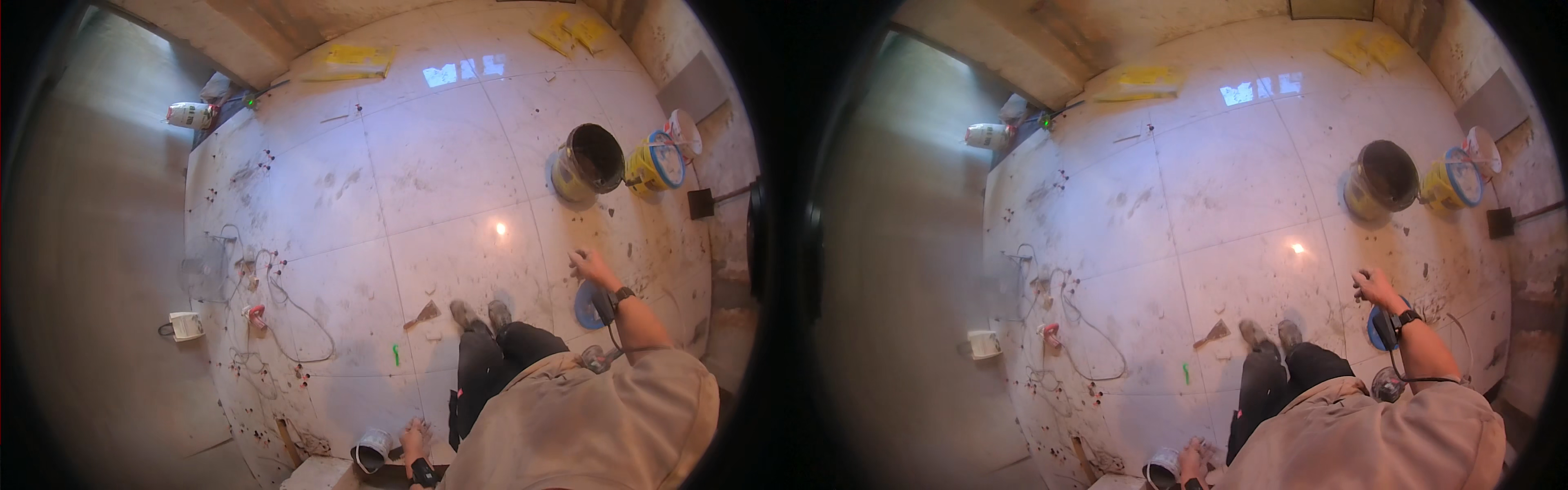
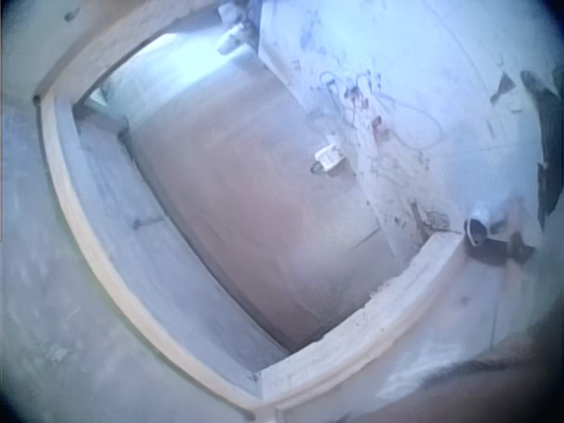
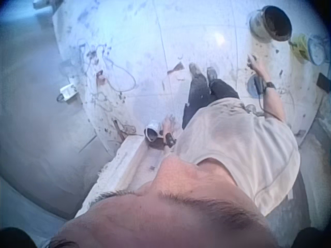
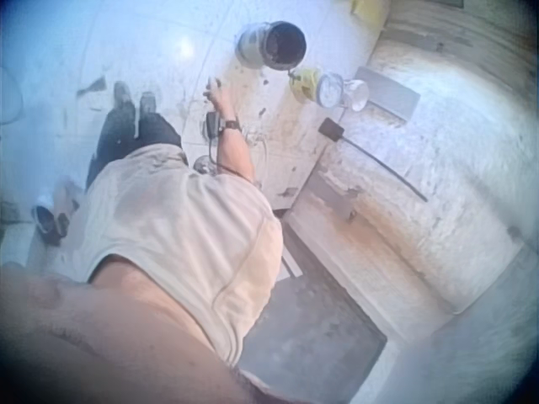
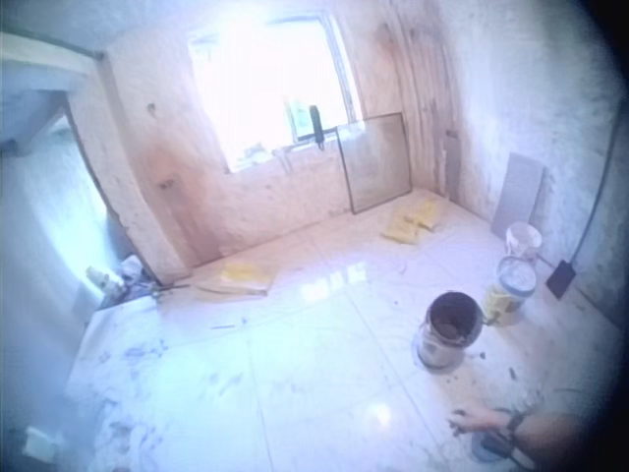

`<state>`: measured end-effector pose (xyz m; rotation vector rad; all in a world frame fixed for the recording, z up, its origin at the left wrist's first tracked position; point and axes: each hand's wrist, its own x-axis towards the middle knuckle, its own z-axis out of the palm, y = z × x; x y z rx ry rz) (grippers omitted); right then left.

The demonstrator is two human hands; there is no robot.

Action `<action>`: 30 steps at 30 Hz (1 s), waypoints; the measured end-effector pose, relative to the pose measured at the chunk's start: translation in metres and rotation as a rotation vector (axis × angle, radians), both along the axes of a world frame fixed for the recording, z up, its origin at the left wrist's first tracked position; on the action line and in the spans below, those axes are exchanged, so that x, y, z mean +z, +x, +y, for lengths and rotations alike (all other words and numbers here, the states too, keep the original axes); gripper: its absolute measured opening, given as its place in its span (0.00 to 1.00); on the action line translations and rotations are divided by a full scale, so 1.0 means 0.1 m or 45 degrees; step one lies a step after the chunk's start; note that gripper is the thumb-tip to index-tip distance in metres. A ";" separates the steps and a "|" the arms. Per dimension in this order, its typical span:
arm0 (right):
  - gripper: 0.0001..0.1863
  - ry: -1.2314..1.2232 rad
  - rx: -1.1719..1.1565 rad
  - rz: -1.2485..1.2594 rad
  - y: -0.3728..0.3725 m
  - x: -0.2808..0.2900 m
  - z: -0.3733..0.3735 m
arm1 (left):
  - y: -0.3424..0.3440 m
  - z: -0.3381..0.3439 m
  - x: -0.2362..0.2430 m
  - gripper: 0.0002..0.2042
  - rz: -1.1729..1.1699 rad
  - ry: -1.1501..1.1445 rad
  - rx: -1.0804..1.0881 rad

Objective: Apply mortar to the floor using a notched trowel in preparation for tiling.

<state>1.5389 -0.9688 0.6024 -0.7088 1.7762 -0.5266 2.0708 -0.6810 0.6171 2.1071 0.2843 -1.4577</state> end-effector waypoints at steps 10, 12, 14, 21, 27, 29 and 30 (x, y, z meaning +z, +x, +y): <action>0.17 0.236 -0.493 0.383 -0.68 0.17 0.52 | 0.46 -2.67 -0.67 0.21 0.182 0.032 -0.177; 0.17 0.251 -0.724 0.286 -0.65 0.23 0.64 | 0.54 -3.35 -0.68 0.19 -0.020 0.035 -0.247; 0.16 0.284 -0.826 0.329 -0.56 0.15 0.69 | 0.62 -4.07 -0.63 0.20 0.022 -0.096 -0.325; 0.15 0.643 -0.047 0.388 -0.22 -0.74 -0.10 | 0.29 -6.10 -0.73 0.27 0.195 -0.402 -0.442; 0.17 0.319 -0.627 0.111 -0.47 -0.84 -2.22 | -0.37 -6.94 -0.81 0.23 0.198 -0.213 -0.564; 0.17 0.215 -0.647 0.099 -0.85 -0.73 -3.20 | -0.50 -7.17 -0.73 0.22 0.144 -0.162 -0.543; 0.17 0.168 -0.686 0.143 -1.00 -0.64 -3.67 | -0.53 -7.29 -0.68 0.20 0.134 -0.148 -0.518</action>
